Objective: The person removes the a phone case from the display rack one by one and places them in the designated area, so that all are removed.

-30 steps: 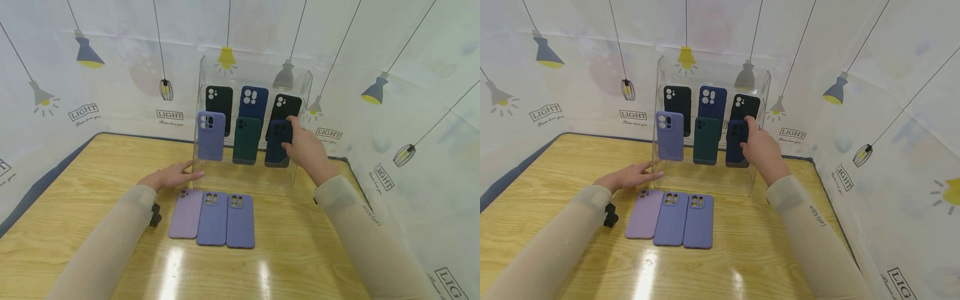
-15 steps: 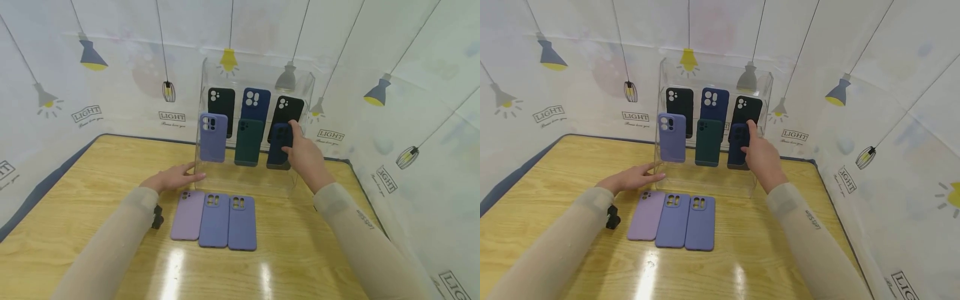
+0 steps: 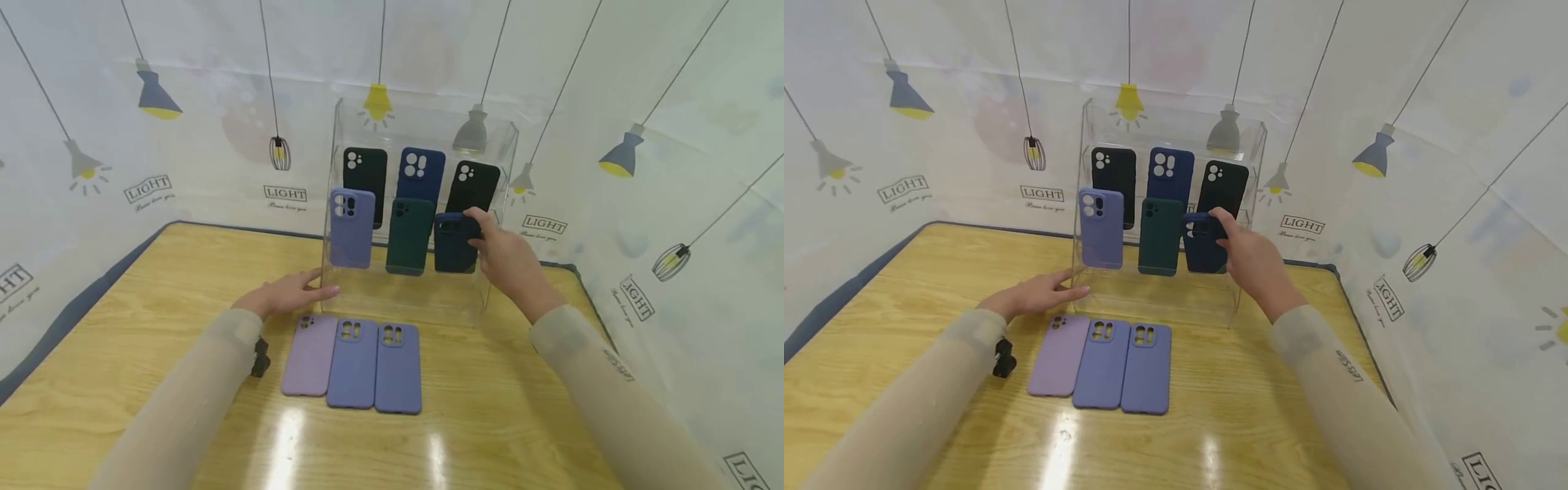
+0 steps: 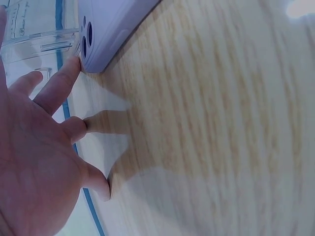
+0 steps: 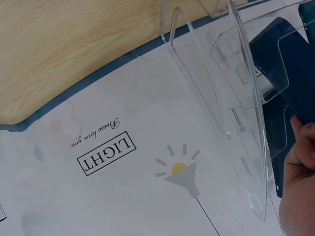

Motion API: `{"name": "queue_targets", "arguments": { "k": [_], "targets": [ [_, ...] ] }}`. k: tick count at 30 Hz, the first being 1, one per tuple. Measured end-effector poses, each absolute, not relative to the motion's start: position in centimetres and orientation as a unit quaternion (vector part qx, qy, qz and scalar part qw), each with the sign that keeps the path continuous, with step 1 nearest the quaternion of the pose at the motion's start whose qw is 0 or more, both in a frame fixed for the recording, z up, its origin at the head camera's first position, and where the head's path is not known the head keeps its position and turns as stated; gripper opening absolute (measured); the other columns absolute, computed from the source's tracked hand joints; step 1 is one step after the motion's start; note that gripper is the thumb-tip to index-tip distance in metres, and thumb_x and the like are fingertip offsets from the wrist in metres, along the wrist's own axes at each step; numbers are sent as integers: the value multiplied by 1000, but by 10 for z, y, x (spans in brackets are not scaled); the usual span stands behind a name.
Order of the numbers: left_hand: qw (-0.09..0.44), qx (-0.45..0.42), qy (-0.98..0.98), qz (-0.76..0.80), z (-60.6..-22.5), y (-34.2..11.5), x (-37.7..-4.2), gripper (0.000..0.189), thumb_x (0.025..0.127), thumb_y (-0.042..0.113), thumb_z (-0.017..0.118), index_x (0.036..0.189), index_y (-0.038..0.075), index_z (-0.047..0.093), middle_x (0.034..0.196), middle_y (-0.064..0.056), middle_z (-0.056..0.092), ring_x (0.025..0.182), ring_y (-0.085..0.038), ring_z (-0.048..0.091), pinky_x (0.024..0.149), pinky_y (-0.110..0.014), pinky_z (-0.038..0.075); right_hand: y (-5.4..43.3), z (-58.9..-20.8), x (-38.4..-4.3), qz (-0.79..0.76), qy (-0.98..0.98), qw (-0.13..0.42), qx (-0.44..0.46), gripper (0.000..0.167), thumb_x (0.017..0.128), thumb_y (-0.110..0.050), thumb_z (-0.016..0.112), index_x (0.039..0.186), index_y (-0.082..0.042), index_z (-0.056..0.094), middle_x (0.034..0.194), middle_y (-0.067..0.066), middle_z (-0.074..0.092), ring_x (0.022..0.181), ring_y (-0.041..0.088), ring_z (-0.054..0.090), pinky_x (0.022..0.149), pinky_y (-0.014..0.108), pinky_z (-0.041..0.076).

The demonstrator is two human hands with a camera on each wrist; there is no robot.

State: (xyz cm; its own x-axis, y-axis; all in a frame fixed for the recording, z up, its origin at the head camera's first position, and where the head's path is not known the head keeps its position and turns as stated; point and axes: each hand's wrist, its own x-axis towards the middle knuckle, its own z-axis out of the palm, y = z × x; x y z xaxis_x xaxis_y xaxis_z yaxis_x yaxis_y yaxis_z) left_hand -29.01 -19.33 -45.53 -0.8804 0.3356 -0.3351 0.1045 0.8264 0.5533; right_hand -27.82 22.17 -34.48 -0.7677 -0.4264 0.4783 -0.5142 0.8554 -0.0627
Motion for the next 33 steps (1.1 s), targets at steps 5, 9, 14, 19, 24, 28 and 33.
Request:
{"name": "queue_targets", "arguments": {
  "k": [5, 9, 14, 19, 24, 28, 33],
  "targets": [
    [216, 119, 932, 266, -455, -192, -289, 110, 94, 91, 34, 173, 18, 14, 174, -22, 31, 160, -52, 29, 120, -89, 2, 224, -333, -276, 86, -927, 271, 246, 50, 107, -9, 63, 151, -15, 40, 67, 14, 64, 40, 15, 40, 43, 27, 32],
    [216, 118, 932, 266, -455, -192, -288, 109, 94, 91, 34, 173, 19, 14, 174, -23, 29, 160, -53, 27, 119, -89, 1, 226, -315, -269, 110, -911, 308, 251, 49, 108, -9, 62, 152, -15, 40, 88, 21, 74, 39, 15, 36, 45, 28, 31],
    [217, 121, 931, 267, -457, -193, -290, 108, 94, 91, 34, 173, 20, 14, 175, -24, 27, 160, -53, 26, 121, -87, 5, 227, -298, -256, 148, -897, 319, 269, 49, 107, -7, 63, 150, -12, 41, 93, 24, 77, 45, 24, 52, 50, 31, 39],
    [223, 127, 927, 273, -456, -193, -290, 107, 95, 89, 36, 173, 20, 14, 174, -26, 26, 160, -54, 26, 125, -82, 14, 228, -292, -240, 155, -903, 291, 275, 51, 105, -5, 66, 150, -12, 43, 86, 20, 76, 48, 21, 55, 52, 31, 42],
    [225, 123, 929, 265, -453, -192, -288, 105, 96, 89, 35, 173, 20, 14, 174, -27, 26, 159, -55, 26, 124, -83, 15, 227, -295, -227, 173, -926, 230, 246, 53, 105, -6, 67, 151, -15, 42, 85, 18, 78, 44, 13, 48, 48, 28, 40],
    [223, 124, 931, 260, -452, -190, -288, 106, 96, 90, 33, 173, 21, 13, 174, -27, 26, 159, -55, 27, 124, -83, 14, 226, -302, -219, 210, -944, 148, 207, 56, 105, -8, 67, 153, -17, 40, 87, 18, 80, 46, 14, 51, 49, 30, 43],
    [222, 124, 932, 258, -454, -189, -289, 105, 96, 90, 33, 173, 21, 13, 175, -26, 25, 159, -55, 26, 123, -85, 11, 226, -321, -212, 256, -956, 22, 144, 61, 106, -11, 66, 158, -23, 36, 86, 13, 80, 52, 18, 56, 53, 33, 45]
  ]
}}
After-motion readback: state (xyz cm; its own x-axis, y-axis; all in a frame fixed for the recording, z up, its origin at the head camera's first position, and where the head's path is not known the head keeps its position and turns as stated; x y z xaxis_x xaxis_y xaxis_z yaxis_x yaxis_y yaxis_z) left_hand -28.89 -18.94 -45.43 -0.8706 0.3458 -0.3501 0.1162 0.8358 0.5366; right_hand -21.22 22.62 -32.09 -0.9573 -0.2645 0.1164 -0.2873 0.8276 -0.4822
